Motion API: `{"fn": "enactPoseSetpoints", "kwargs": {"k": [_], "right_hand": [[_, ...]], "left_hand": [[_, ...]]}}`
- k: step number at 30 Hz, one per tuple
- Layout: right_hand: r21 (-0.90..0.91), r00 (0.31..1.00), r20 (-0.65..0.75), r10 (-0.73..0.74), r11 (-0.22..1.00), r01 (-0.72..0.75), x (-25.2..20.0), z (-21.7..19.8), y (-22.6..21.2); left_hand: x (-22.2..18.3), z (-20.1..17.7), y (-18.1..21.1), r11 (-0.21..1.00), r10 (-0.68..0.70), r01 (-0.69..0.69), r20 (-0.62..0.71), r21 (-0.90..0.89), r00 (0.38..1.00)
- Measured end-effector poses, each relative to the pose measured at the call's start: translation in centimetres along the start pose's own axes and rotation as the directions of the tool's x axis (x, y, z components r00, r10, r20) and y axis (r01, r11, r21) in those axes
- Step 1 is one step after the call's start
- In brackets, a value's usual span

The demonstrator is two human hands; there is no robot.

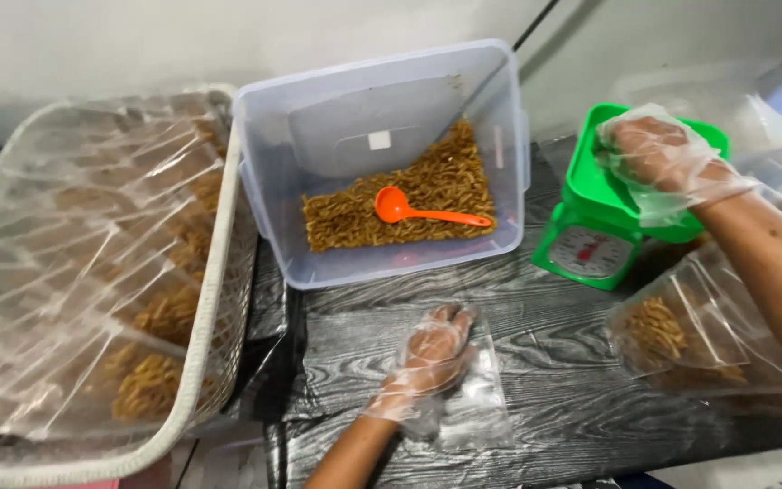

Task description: The person scoops dried snack pieces from a plastic container using an orange scoop and places them into small clear plastic bags. The person then seals each bag and places it on a green scale before moving it aside. The process is repeated for multiple bags.

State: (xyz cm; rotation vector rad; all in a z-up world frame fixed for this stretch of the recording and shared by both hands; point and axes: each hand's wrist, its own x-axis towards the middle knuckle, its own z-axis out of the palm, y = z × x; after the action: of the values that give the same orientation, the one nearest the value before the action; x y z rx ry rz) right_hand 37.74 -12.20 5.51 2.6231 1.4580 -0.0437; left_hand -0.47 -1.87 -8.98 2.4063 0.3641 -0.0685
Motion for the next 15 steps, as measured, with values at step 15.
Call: {"fn": "enactPoseSetpoints", "kwargs": {"k": [15], "right_hand": [[0.702,0.983,-0.17,0.074,0.709,0.068,-3.0,-3.4,-0.4]], "left_hand": [[-1.8,5.7,-4.6,0.995,0.003,0.052,-0.561,0.082,0.828]]}}
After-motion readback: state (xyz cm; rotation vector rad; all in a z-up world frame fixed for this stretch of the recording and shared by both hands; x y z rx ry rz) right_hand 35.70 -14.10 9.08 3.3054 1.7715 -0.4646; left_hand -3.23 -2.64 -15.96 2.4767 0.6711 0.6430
